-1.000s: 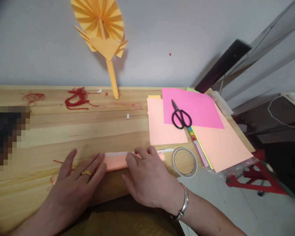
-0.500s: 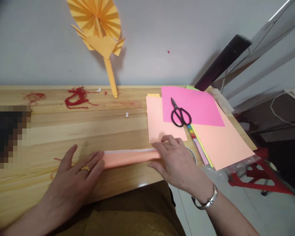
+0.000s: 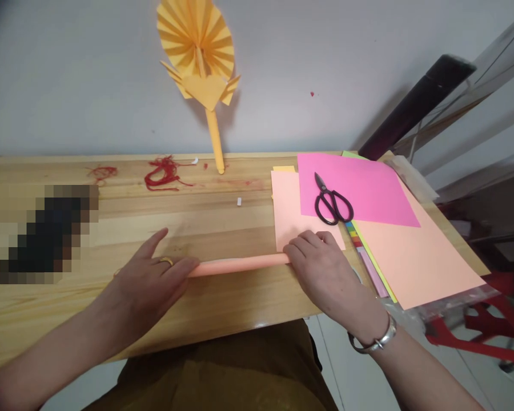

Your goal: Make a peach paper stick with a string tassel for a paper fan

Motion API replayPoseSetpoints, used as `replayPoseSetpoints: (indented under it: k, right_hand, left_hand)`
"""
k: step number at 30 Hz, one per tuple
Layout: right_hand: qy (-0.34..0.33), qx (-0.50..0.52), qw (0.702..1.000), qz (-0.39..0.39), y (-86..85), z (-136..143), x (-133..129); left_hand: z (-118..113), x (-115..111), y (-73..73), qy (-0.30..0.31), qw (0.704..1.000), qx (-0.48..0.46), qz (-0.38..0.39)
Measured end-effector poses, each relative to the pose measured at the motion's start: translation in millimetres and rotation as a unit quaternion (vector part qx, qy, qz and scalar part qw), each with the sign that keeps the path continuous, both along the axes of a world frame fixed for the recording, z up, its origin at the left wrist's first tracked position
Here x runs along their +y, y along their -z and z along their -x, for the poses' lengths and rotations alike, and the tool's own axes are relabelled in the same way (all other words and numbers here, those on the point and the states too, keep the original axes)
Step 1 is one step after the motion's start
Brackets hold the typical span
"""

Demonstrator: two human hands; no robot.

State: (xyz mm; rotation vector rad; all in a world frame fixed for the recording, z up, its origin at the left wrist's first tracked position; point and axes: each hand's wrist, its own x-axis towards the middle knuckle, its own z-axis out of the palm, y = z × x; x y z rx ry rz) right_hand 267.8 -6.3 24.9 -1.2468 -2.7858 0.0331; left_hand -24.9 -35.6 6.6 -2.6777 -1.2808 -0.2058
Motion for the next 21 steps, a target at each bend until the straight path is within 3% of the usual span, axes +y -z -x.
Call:
replayPoseSetpoints:
  k: [8, 12, 17, 21]
  right_hand:
    - [0.013, -0.012, 1.000, -0.025, -7.7, -8, 11]
    - [0.032, 0.005, 0.999, -0.039, -11.9, -16, 15]
    - [0.096, 0.029, 0.994, -0.039, -16.9, -36, 8]
    - [0.182, -0.006, 0.983, -0.033, -8.9, -60, -18]
  left_hand:
    - [-6, 17, -38.4, 0.038, 0.999, -0.003, 0.033]
    - [-17, 31, -61.6, 0.063, 0.998, 0.030, 0.007]
    - [-30, 45, -86.8, 0.064, 0.997, 0.033, 0.020]
    - [-31, 47, -89.5, 0.059, 0.997, -0.026, 0.049]
